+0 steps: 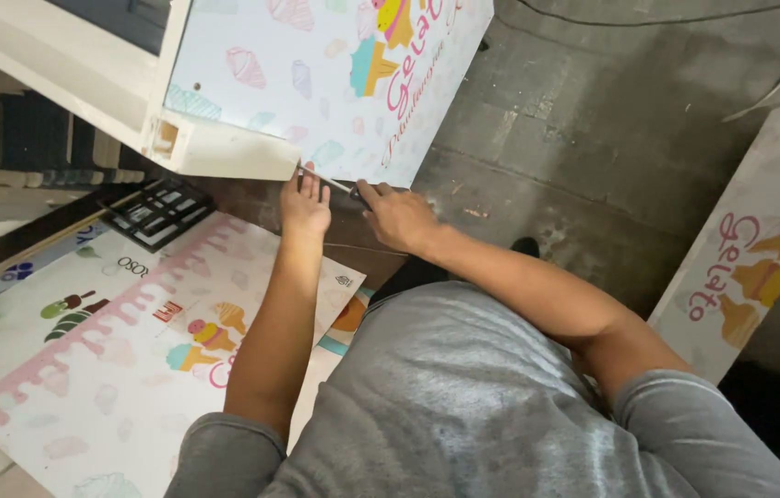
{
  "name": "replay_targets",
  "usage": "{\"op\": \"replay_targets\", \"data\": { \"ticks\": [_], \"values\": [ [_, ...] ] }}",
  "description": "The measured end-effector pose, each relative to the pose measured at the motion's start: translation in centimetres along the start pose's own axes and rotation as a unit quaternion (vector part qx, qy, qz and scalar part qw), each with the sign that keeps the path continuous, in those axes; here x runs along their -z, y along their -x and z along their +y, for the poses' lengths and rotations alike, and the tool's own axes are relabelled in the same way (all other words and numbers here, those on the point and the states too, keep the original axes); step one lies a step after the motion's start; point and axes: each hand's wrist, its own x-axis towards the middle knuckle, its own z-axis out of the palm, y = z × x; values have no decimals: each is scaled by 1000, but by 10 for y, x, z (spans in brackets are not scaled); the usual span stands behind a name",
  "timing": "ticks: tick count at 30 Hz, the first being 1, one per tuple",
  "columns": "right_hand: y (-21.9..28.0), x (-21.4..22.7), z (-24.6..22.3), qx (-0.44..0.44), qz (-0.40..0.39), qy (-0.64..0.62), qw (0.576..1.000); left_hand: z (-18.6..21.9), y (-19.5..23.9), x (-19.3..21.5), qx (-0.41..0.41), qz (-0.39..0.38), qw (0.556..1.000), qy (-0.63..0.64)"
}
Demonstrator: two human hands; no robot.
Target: Using a screwdriver to remove or attach a decorative panel on an ice cream display freezer
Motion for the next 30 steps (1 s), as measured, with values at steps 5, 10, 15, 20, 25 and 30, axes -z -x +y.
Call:
{"op": "replay_targets", "data": {
  "ticks": [5,10,15,20,25,30],
  "values": [
    [10,18,-7,16,-13,-27,999,-9,-24,17,-8,-9,999,34],
    [11,25,-14,5,-34,-41,999,-6,-13,9,-2,-16,998,68],
    [8,24,-15,-11,-51,-31,998,-6,-8,4,-13,-1,1000,16],
    [6,17,-19,-6,-45,-28,999,-9,-6,-7,21,-10,997,79],
    [1,24,-27,6,-27,-67,997,-8,-4,-20,51,-46,981,182],
    [-5,14,-32,-29,-49,-91,994,-33,-38,5,93,-69,972,207]
  ]
}}
